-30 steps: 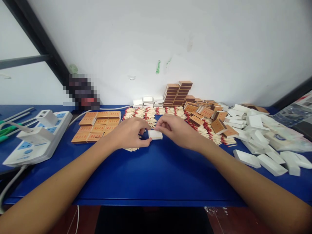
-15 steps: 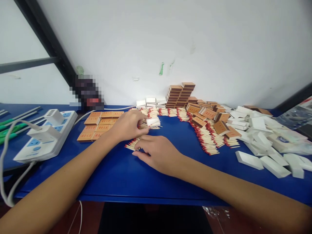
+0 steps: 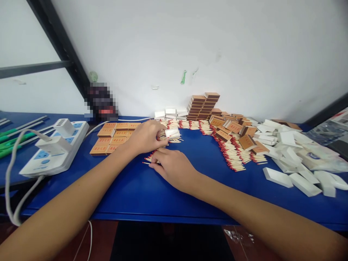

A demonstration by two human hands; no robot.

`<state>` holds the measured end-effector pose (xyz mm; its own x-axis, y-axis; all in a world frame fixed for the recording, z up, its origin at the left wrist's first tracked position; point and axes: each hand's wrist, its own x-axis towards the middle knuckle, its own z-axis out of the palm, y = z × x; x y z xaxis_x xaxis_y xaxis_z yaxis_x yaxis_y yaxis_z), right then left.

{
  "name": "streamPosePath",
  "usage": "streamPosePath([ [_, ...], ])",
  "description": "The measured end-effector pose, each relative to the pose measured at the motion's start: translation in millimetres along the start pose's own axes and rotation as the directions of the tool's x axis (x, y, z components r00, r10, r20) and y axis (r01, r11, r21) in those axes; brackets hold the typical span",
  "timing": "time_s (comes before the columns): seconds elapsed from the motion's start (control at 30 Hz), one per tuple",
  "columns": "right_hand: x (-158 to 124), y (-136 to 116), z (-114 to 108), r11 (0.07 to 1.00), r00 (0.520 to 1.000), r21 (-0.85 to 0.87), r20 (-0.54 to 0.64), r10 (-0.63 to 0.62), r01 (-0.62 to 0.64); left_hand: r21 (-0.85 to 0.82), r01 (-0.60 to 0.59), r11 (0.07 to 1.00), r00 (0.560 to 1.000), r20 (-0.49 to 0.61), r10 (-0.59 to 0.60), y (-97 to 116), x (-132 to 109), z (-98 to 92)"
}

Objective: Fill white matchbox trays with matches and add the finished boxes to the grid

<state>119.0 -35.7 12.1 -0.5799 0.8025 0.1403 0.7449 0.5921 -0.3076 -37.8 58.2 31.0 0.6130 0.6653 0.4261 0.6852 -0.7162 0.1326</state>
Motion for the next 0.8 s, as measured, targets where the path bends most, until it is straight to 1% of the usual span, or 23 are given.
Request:
streamPosePath([
  [0.13,-1.4,-0.8,-1.3,1.000,1.000,-0.008,0.004,0.009,-0.009,-0.030,0.010,0.999,1.000,0.011,-0.010,-1.9,-0.6,2.7],
  [0.27,-1.4,-1.1,-1.7,0.999,1.000,-0.041,0.026,0.011,-0.009,-0.040,-0.008,0.999,1.000,0.018,0.009,-0.9,-0.8,3.6],
  [0.37,-1.7,0.8,-1.0,0.997,0.999,-0.072,0.037,0.005,-0.003,-0.054,-0.019,0.998,0.999,0.047,0.021,1.1,-1.1,4.1],
  [0.5,-5.8,5.3,0.5,0.989,0.995,-0.133,0.083,-0.048,0.058,-0.073,-0.022,0.997,0.997,0.069,0.027,2.4,-1.7,4.3],
  [0.6,-10.0,13.6,-4.4,0.981,0.990,-0.158,0.101,-0.094,0.110,-0.074,-0.021,0.997,0.996,0.086,0.027,2.2,-2.2,4.2],
  [0.7,-10.9,32.5,-20.4,0.987,0.995,-0.133,0.058,-0.085,0.092,-0.050,-0.033,0.998,0.992,0.119,0.039,2.6,-2.6,4.3],
  [0.8,-7.6,59.1,-40.9,0.984,0.995,-0.178,-0.099,0.012,-0.029,-0.020,-0.044,0.999,0.992,0.119,0.046,4.3,-2.6,4.4],
])
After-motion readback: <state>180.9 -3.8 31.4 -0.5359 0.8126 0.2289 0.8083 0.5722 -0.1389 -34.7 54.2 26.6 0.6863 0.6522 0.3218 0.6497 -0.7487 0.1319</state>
